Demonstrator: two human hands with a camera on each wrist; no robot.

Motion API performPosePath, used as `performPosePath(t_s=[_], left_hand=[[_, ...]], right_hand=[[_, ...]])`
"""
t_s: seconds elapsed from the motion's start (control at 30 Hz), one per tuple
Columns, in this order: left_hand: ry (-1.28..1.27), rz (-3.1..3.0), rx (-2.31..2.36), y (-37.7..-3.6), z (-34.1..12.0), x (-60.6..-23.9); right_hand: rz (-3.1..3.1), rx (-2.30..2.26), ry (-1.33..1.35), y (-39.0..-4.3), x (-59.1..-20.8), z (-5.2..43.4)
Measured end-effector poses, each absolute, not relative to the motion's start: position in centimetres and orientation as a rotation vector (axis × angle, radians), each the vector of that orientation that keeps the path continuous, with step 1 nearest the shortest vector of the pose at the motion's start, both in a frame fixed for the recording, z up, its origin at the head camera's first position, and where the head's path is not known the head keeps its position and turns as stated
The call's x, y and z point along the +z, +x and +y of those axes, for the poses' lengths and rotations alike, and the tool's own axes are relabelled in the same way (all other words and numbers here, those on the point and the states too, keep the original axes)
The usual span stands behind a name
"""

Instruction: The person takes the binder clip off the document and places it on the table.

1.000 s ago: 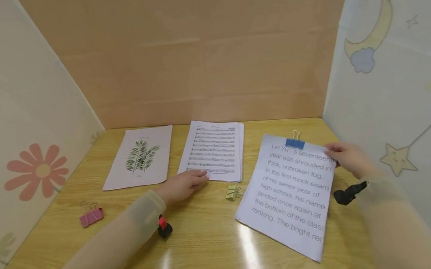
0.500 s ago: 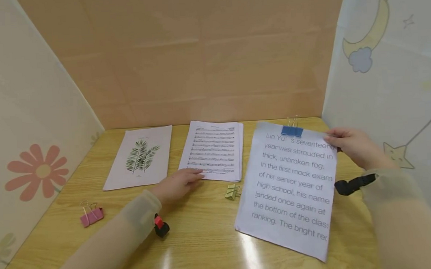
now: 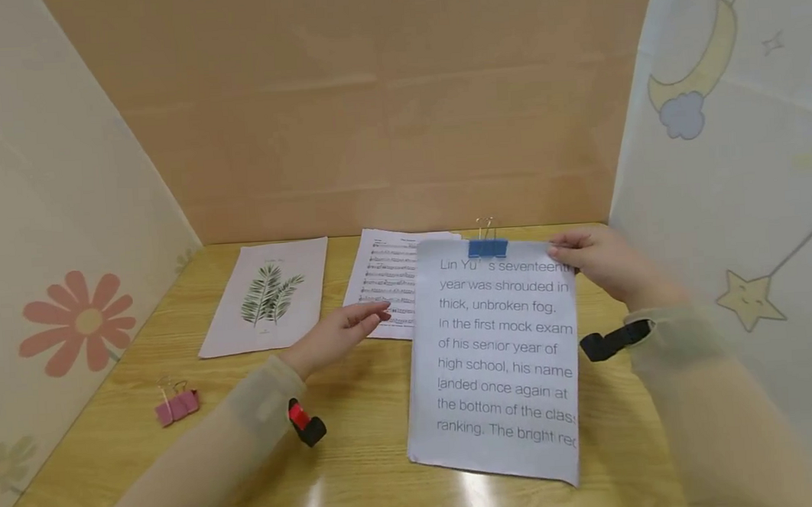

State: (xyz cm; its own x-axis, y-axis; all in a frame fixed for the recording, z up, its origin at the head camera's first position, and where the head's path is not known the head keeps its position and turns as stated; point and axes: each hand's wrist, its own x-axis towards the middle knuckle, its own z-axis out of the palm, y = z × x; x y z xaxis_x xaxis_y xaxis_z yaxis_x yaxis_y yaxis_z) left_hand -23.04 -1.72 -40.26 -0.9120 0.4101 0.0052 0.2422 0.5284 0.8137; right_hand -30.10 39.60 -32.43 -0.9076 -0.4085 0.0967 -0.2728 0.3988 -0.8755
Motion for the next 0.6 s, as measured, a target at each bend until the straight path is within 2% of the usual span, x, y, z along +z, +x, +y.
performPosePath(t_s=[0.13,0.43,0.6], left_hand=[[0.497,2.363,1.678,-22.8,-1.4,-39.2],[0.34,2.101,2.066,-22.7,-1.4,-37.4],[0.008,2.072,2.165,-22.7,-1.6,-36.9]], right_hand=[[2.509,-1.516,-0.627,-30.0,-32.4,36.5],[2.412,-1.477,-0.64,-30.2,-32.7,30.6],[2.414,-1.488,-0.642,-30.2,-33.2,28.0]])
